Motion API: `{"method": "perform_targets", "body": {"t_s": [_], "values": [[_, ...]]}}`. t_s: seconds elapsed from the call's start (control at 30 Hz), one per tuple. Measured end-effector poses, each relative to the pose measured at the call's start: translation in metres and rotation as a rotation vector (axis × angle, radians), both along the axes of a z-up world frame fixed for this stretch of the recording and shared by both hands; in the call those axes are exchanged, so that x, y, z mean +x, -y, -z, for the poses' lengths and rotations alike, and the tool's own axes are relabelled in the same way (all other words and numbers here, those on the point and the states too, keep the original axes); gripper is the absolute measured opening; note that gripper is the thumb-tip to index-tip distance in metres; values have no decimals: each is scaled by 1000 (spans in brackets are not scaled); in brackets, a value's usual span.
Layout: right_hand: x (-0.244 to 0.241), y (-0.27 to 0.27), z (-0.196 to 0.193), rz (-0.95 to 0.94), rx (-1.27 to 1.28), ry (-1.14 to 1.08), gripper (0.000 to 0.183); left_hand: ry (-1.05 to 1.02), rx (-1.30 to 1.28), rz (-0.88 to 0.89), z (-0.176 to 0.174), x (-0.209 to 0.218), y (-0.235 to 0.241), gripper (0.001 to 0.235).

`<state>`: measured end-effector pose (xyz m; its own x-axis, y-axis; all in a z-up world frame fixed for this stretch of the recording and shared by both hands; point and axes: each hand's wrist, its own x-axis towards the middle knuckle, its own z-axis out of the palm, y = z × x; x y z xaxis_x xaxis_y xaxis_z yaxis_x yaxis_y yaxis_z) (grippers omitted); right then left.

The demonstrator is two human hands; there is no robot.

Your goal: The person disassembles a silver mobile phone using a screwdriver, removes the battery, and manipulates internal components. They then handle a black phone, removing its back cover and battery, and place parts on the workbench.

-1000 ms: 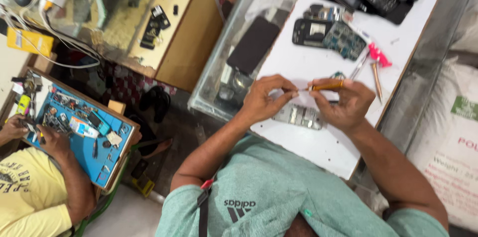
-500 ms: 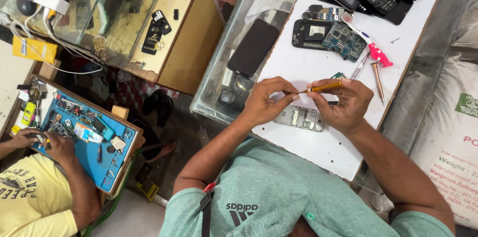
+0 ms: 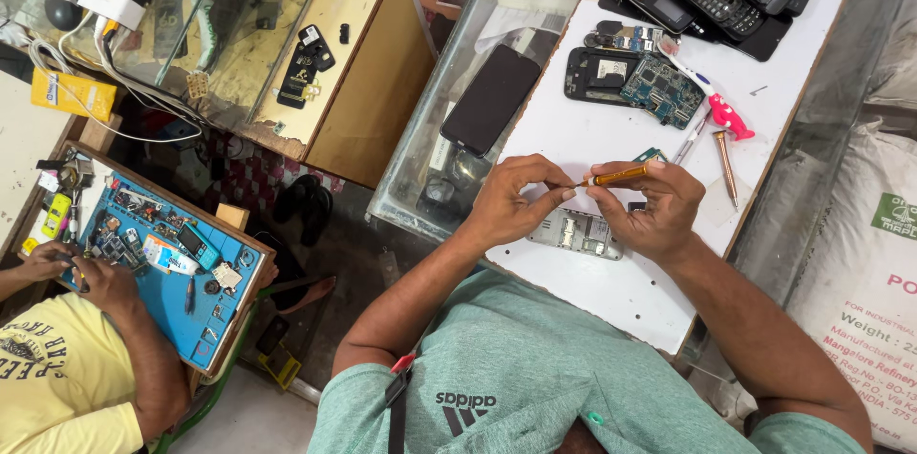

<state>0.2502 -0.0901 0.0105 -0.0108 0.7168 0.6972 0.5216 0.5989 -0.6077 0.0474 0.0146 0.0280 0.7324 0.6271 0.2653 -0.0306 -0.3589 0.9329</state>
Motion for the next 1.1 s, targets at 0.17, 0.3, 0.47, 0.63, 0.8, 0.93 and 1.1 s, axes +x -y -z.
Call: {"method": "perform_targets", "body": {"t_s": [0.17, 0.3, 0.47, 0.63, 0.8, 0.93, 1.1], "values": [[0, -1, 0, -14, -11, 4, 73, 8, -4, 5, 0, 0, 0, 11], [-1, 1, 0, -10, -11, 2, 73, 24, 31, 15, -1, 1, -1, 11], [-2, 2, 0, 5, -27, -13, 73, 19, 28, 19, -1, 0, 0, 9], [1, 0, -1, -16, -29, -39, 73, 15, 11, 19, -4, 0, 0, 9], [6, 2, -3, -6, -20, -38, 75, -63, 62, -33, -8, -6, 7, 49], [15, 4, -20, 6, 5, 18, 76, -158, 138, 14, -13, -18, 8, 71], [20, 26, -39, 48, -132, 89, 72, -234, 397, 128, -7, -38, 9, 84]]}}
